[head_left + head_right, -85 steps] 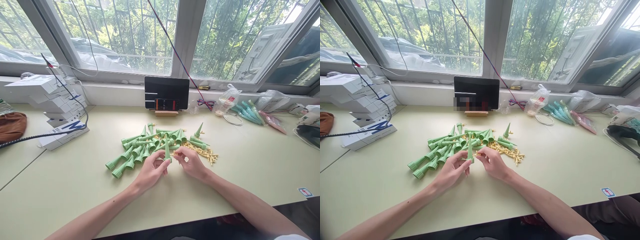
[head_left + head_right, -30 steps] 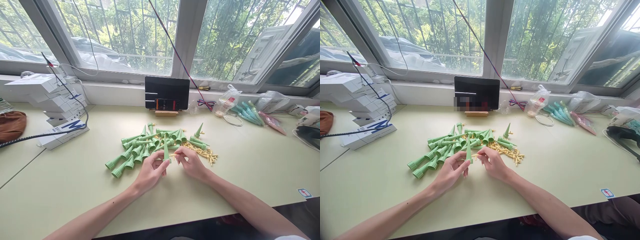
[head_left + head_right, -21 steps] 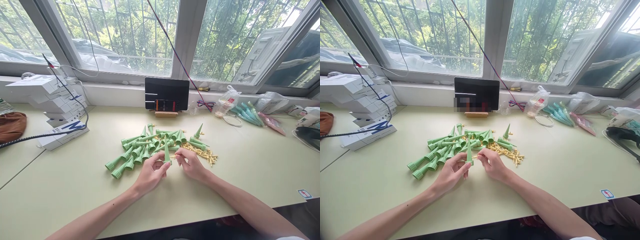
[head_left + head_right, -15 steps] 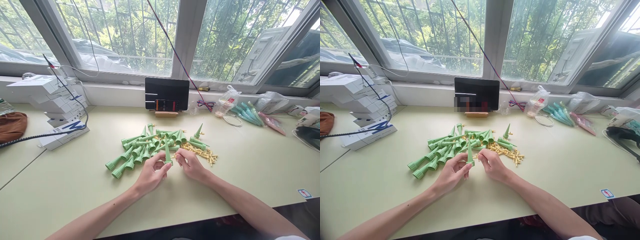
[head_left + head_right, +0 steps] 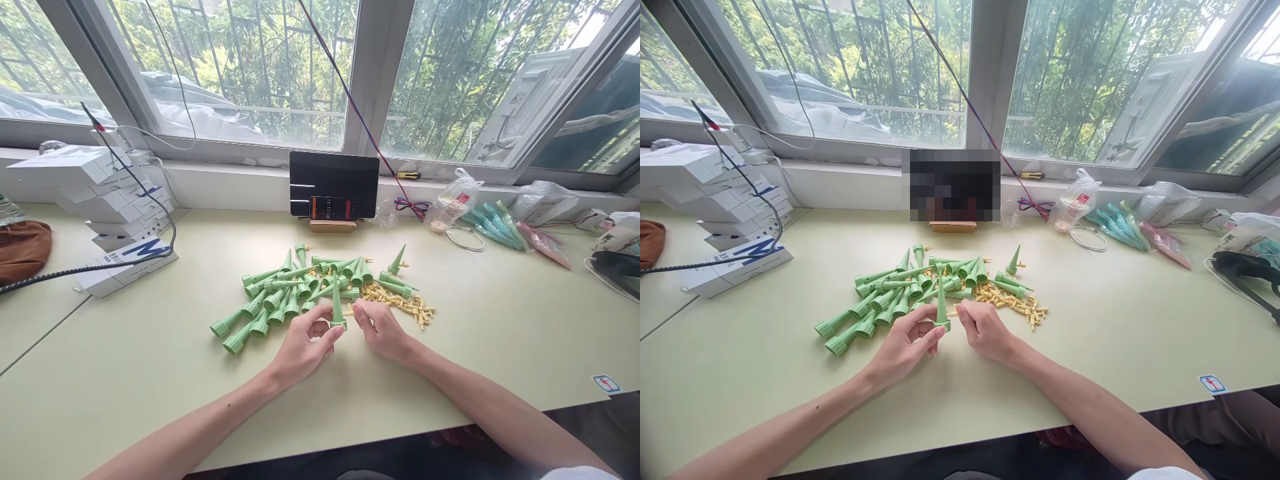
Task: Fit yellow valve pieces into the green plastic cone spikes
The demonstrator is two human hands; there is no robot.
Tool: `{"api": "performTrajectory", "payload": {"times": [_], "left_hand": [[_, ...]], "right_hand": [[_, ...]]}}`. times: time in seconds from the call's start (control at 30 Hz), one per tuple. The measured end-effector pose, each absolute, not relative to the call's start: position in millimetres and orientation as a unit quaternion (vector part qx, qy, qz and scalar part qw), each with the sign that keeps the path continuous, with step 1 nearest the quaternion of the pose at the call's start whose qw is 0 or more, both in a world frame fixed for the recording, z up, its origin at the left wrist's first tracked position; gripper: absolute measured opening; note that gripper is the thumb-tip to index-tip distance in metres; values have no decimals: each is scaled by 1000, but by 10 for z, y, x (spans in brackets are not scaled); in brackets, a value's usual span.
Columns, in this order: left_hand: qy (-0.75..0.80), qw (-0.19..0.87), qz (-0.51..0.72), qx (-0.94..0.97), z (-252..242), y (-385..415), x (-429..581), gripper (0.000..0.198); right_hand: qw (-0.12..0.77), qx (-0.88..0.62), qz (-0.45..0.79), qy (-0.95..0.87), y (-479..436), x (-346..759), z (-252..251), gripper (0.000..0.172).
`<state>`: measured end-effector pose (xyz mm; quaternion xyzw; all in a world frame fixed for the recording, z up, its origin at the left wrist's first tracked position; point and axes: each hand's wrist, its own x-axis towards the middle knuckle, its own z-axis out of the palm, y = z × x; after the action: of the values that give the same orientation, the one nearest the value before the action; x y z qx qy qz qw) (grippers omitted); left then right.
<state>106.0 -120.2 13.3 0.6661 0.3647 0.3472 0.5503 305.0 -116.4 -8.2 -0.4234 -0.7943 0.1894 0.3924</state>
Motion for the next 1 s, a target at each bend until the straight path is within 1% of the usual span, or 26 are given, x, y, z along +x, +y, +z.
{"api": "performTrajectory", "payload": {"times": [0.23,0.3,0.4,0.53,0.77,1.0], "left_hand": [[380,529,355,670,134,-1193,1058,32],[390,529,358,663,133,-1195,1058,33],[401,539,361,647,135,-1197,1058,36],[400,558,373,624,140,-1189,1057,37],[407,570,379,604,161,-1193,1070,40],[397,573,371,613,163,-1205,1067,33]], "right_hand": [[411,-433,223,-770,-1161,3036,-60,40],[424,-441,229,-757,-1167,3032,-40,34],[448,-443,238,-739,-1173,3033,-16,20],[452,-421,222,-755,-1166,3041,-15,24],[433,-384,179,-796,-1120,3071,-65,21],[412,-365,147,-822,-1107,3094,-121,19]]}}
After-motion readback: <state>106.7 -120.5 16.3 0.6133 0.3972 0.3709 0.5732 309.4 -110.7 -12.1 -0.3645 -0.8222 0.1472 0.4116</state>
